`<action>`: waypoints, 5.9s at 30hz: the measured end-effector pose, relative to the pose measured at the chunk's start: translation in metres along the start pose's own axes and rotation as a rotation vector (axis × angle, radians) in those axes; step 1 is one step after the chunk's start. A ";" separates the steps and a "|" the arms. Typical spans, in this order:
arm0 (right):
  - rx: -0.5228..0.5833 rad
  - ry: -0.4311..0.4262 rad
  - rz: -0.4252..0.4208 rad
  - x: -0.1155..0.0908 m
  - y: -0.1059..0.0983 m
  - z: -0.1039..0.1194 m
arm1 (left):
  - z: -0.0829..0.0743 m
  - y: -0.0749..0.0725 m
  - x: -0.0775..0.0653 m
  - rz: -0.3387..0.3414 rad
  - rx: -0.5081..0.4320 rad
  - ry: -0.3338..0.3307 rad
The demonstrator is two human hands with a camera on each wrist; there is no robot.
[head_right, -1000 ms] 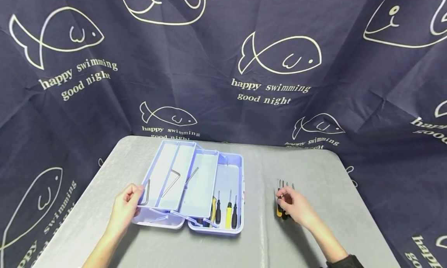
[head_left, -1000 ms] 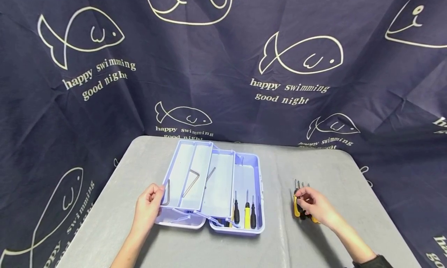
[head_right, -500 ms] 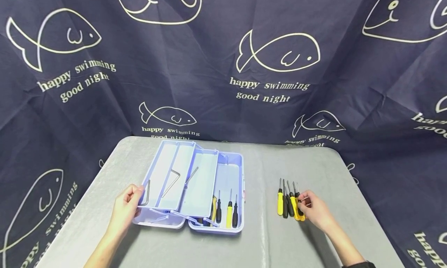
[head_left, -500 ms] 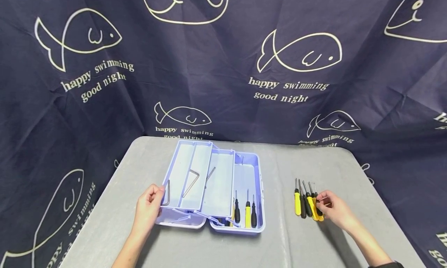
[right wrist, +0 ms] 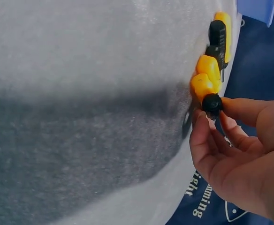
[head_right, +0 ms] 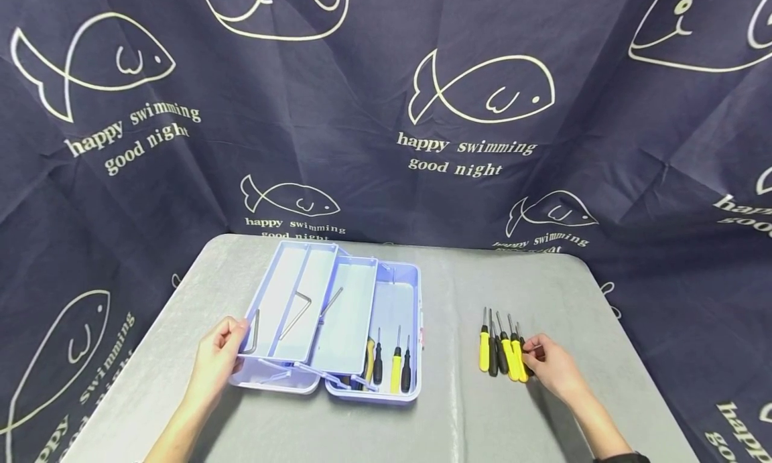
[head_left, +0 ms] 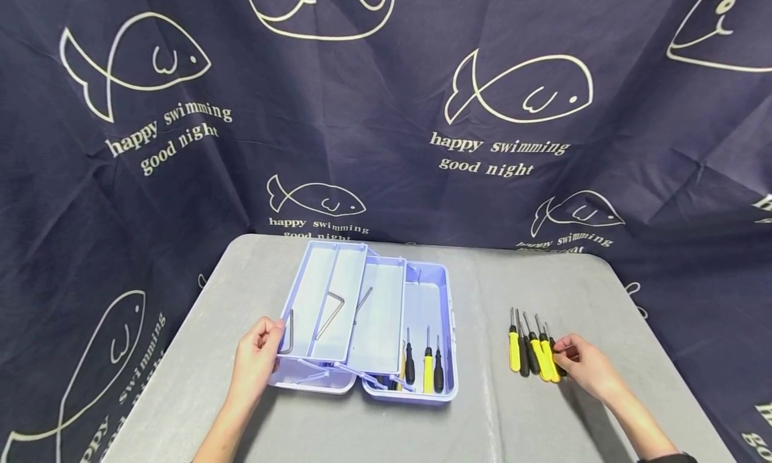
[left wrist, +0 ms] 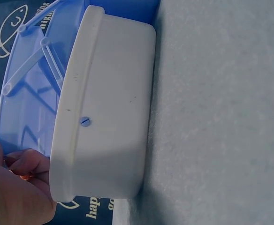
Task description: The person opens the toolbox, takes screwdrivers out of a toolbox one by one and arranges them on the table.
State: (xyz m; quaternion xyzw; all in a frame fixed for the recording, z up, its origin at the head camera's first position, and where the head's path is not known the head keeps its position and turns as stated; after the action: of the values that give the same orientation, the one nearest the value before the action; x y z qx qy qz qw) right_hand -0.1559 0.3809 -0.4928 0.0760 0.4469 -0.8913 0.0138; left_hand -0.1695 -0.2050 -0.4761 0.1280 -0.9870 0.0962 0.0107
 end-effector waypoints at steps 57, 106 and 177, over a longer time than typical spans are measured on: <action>-0.115 0.040 -0.041 -0.001 0.001 0.001 | 0.003 -0.002 -0.002 0.000 -0.012 -0.020; -0.186 -0.458 0.207 0.033 0.074 0.240 | 0.002 -0.003 0.002 -0.008 -0.012 -0.012; -0.530 -0.384 0.339 0.027 0.135 0.273 | 0.003 -0.004 -0.005 -0.006 0.037 0.010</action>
State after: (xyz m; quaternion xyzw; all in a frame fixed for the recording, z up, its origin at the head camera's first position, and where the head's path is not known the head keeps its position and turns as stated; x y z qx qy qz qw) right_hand -0.2040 0.0827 -0.4432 -0.0262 0.6324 -0.7278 0.2640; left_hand -0.1639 -0.2080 -0.4783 0.1307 -0.9846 0.1150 0.0138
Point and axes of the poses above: each hand's wrist, its own x-axis towards the middle knuckle, its own y-axis out of the palm, z = x × y, the point moved 5 cm from there along x, towards the middle knuckle, and after that the axes turned 1 degree about z, right-handed, at the moved point
